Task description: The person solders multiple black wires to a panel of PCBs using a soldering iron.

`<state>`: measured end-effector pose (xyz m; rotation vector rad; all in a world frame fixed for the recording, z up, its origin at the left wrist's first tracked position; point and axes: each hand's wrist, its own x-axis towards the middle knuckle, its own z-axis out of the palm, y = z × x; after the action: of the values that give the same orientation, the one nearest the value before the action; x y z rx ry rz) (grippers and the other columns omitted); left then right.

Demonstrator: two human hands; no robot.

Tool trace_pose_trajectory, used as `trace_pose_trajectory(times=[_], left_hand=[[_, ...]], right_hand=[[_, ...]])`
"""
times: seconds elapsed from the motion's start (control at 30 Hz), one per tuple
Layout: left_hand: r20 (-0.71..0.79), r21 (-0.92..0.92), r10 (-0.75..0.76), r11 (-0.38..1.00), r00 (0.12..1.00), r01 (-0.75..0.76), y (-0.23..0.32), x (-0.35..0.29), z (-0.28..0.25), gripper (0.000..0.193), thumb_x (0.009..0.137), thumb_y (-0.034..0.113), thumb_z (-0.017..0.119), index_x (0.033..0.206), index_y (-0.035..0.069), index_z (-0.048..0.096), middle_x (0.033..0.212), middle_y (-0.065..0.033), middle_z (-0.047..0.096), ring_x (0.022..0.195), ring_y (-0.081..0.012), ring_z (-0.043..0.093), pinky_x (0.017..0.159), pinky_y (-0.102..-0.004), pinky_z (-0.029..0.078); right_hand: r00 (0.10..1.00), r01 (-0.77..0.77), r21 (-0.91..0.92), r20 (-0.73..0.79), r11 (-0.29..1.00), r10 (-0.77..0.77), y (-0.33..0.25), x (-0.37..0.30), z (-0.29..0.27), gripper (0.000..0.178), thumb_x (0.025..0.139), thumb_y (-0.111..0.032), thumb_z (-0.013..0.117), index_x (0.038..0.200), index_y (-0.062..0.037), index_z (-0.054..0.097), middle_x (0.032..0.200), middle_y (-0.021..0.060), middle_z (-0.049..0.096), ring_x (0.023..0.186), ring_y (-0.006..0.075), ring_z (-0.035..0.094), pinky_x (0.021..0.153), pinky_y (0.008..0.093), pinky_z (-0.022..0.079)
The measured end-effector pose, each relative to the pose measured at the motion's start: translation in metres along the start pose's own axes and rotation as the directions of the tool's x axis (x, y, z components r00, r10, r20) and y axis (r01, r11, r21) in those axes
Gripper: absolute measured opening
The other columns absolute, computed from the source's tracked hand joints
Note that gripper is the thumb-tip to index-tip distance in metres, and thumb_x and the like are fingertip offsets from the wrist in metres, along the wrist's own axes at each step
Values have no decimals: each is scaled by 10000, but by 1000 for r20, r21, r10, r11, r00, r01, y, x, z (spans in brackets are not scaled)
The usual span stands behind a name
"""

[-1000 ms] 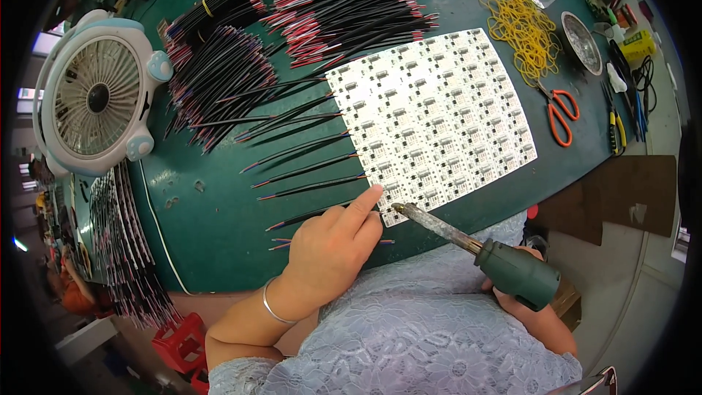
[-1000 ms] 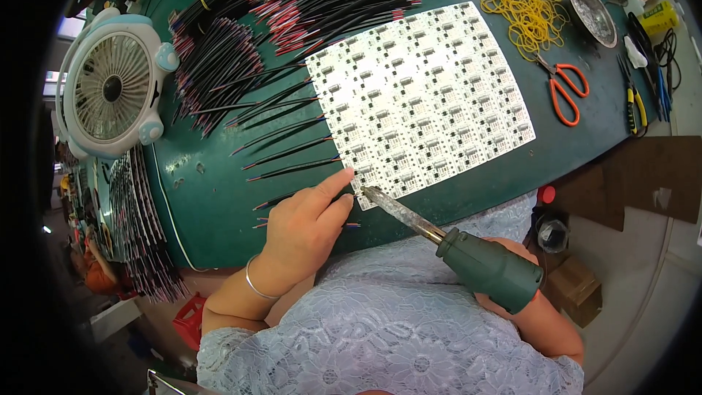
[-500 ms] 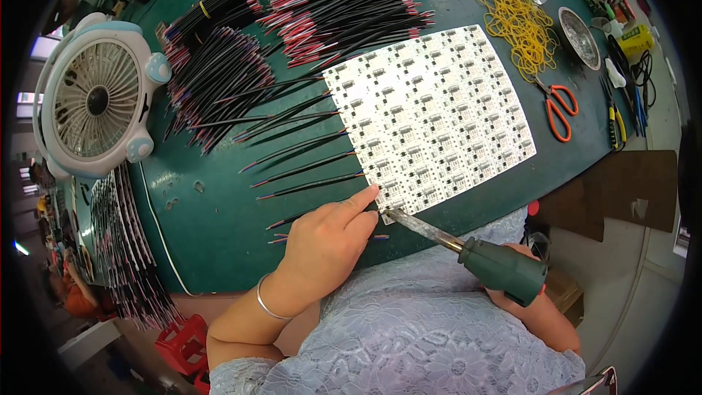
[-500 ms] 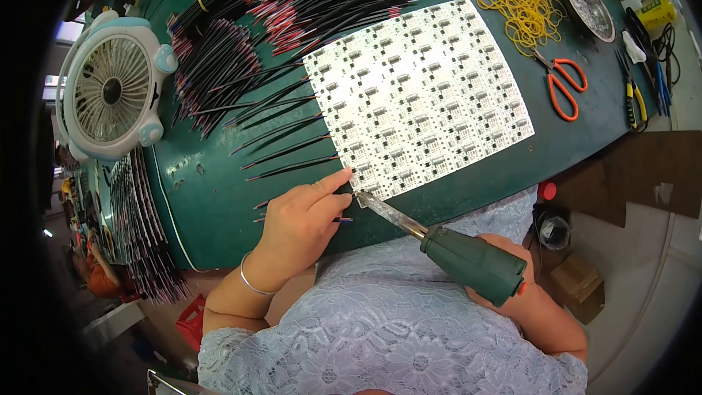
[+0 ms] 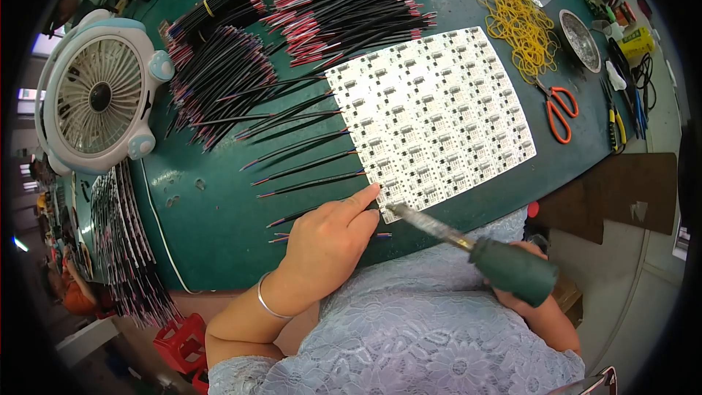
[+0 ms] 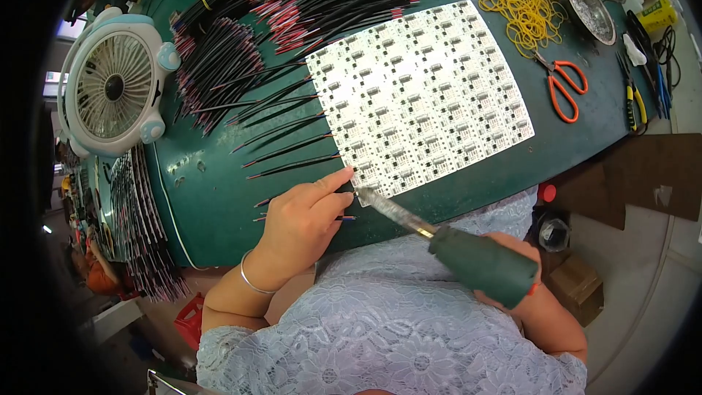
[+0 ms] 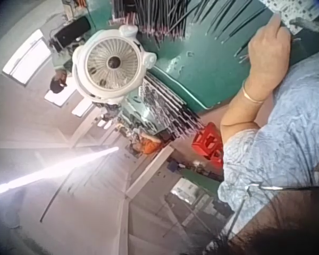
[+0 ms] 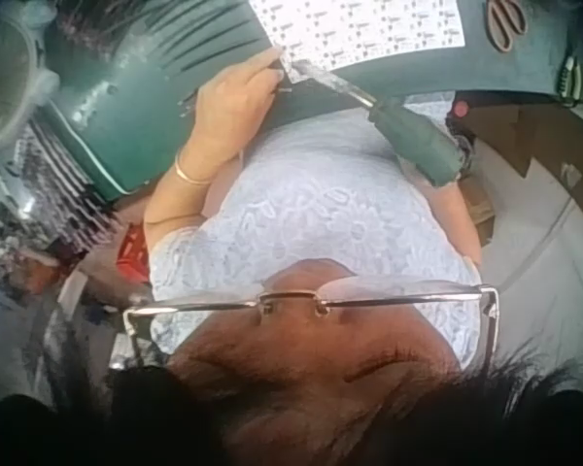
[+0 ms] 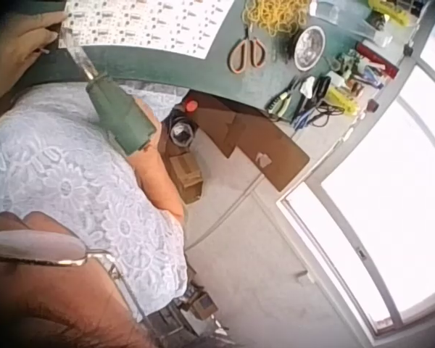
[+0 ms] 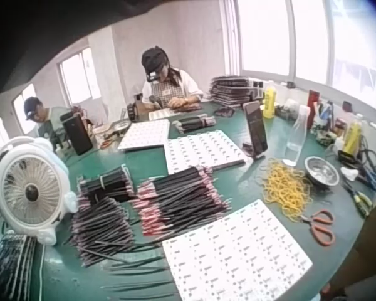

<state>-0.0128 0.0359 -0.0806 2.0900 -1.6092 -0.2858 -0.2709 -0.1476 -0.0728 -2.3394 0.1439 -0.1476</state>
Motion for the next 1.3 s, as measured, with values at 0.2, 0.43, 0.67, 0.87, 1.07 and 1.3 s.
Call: trace_pose_trajectory(times=[0.2,0.43,0.67,0.87,1.07,1.3], left_hand=[[-25,12,10,1000,1000,-9,3,-1,1,311,555,-22,706,846,50,624,1138,-88,623,717,-230,616,630,-329,518],[-19,40,0,999,1000,0,5,-6,3,260,610,13,673,860,60,623,1144,-80,623,769,-233,625,648,-323,524],[12,-82,-5,997,1000,6,8,-16,-22,187,689,15,639,865,78,643,1117,-50,641,741,-232,614,669,-327,527],[-511,346,-42,904,859,250,-44,50,-103,221,758,49,605,972,84,646,728,-83,568,677,-256,587,592,-380,480],[-434,628,-66,693,899,354,-148,94,-99,378,786,156,661,1144,64,585,1082,-144,599,1023,-312,560,852,-389,466],[-229,253,-8,965,973,67,-124,226,-70,436,750,151,678,1152,30,562,1127,-186,581,1058,-335,541,914,-401,435]], right_hand=[[839,33,878,-284,478,464,16,60,-14,580,841,-283,592,1288,36,405,1092,200,587,814,281,653,690,368,546],[821,141,959,-253,248,512,71,111,-14,467,881,-304,548,1224,-4,445,1162,204,542,1018,312,570,868,394,487],[810,153,955,-268,253,521,59,78,-1,425,883,-299,535,1190,-18,447,1110,182,557,1007,300,575,857,405,505],[785,190,928,-340,320,518,67,81,-9,410,884,-282,526,1190,-22,445,1081,177,567,893,276,617,869,406,488],[741,232,927,-364,293,564,79,100,-23,387,891,-259,505,1191,-23,441,1078,181,574,786,266,648,971,454,418],[727,245,949,-315,198,610,81,97,-26,382,893,-272,505,1188,-39,436,1101,174,559,781,277,650,961,476,428]])
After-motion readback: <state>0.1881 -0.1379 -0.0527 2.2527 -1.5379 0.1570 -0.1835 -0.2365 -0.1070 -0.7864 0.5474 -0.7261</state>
